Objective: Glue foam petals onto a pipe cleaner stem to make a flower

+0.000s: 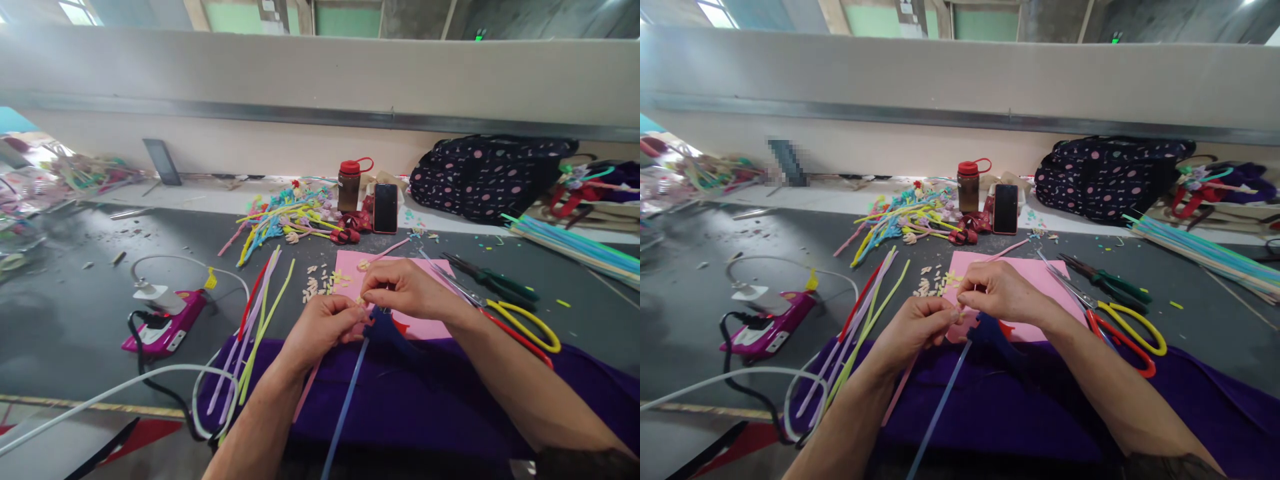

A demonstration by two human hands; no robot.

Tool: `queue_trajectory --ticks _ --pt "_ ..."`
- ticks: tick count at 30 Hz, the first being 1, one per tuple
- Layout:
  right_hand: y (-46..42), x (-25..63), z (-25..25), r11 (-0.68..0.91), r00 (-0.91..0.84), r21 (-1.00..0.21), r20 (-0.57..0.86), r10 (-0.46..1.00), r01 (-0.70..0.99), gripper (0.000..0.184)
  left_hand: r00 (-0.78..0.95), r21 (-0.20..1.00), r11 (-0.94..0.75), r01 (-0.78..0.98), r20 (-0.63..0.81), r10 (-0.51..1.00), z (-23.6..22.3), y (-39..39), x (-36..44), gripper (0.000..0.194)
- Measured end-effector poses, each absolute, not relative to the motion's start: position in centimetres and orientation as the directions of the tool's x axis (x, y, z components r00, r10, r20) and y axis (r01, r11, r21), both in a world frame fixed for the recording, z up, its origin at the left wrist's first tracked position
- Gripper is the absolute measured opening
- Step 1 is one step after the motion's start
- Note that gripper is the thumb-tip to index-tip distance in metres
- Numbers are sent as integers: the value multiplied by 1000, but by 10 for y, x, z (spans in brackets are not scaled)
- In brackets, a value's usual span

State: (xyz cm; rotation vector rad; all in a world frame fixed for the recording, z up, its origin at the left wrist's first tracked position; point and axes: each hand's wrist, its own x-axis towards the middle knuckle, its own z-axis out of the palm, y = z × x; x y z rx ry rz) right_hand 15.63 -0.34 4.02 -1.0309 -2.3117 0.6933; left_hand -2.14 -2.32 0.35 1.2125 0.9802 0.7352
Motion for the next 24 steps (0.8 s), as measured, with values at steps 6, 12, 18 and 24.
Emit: queue_trajectory --ticks 6,12,18,24 --pt "-1 160 40 603 -619 -652 252 744 460 16 407 978 196 68 -206 890 1 -23 -23 27" --pt "1 166 44 570 -547 -703 303 780 424 23 417 977 203 68 -213 884 -2 -20 -27 29" --pt "-6 168 46 483 -437 -676 257 862 557 20 419 958 286 -30 -248 873 -3 -14 -29 28" --pt "-32 178 31 446 -447 -268 62 892 854 21 378 965 240 -107 -184 907 -4 -12 -30 29"
